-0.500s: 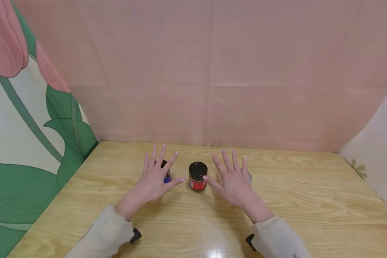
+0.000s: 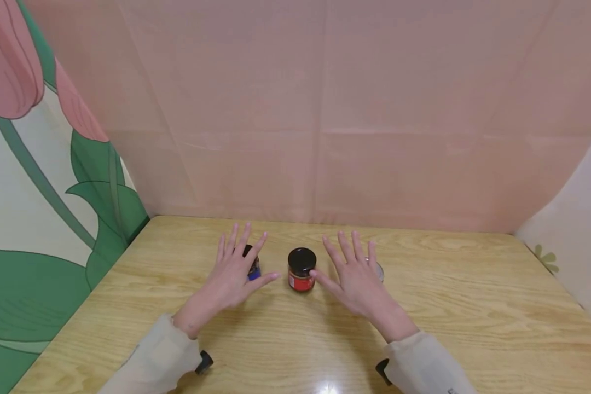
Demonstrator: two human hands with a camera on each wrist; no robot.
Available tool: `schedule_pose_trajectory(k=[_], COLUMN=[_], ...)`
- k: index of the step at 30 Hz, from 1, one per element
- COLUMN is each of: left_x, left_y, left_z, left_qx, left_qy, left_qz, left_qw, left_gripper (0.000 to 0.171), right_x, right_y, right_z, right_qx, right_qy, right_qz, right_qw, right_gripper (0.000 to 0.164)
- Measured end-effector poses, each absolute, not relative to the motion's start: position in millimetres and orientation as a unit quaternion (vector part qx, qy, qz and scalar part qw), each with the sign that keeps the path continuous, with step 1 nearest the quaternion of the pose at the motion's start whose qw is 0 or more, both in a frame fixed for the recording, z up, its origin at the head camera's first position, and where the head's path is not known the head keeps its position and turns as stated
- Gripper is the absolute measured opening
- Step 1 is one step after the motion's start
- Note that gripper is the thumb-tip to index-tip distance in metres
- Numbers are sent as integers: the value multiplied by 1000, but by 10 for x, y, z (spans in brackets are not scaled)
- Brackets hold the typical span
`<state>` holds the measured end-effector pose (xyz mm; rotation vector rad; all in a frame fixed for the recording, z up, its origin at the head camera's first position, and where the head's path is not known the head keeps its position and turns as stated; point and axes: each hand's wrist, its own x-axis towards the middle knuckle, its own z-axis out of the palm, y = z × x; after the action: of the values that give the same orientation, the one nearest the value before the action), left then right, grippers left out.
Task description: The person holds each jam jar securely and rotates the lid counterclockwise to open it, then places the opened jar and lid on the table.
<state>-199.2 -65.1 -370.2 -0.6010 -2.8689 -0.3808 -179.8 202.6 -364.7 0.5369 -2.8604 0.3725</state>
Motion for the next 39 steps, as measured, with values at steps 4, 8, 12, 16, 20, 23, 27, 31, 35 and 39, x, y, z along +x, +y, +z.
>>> schedule_pose_trajectory(k=[4, 8, 12, 16, 20, 23, 27, 31, 35, 39], left_x=[-1981, -1968, -1960, -1949, -1954, -1979, -2020, -2057, -2084, -2094], left_y=[-715, -796, -878, -920, -948, -969, -988, -996, -993, -990], left_z=[-3721, -3748, -3788, -3808, -3847, -3896, -3956, -3997, -4023, -4036], left_qx=[-204, -197, -165, -141, -132, -120, -100, -94, -97, -95], left_qy=[-959, -945, -936, -928, -917, -903, -884, -870, -868, -872], left_qz=[-146, -199, -274, -331, -369, -408, -454, -481, -485, -478], left_qw=[130, 170, 145, 97, 72, 60, 54, 55, 51, 46], left_gripper=[84, 82, 90, 97, 97, 94, 89, 81, 74, 73], right_x=[-1792, -1762, -1731, -1724, -1712, -1689, -1647, -1619, -1613, -1618], right_y=[2018, 2009, 1991, 1982, 1976, 1967, 1950, 1929, 1908, 1884], right_z=[-3644, -3638, -3649, -3667, -3676, -3676, -3670, -3660, -3644, -3637], right_qx=[197, 214, 235, 253, 261, 263, 258, 260, 270, 279], right_qy=[-965, -954, -937, -920, -909, -906, -909, -907, -898, -890], right_qz=[130, 157, 188, 204, 215, 222, 229, 235, 241, 242], right_qw=[114, 137, 179, 220, 242, 246, 235, 234, 250, 266], right_gripper=[71, 66, 60, 56, 53, 52, 52, 51, 49, 47])
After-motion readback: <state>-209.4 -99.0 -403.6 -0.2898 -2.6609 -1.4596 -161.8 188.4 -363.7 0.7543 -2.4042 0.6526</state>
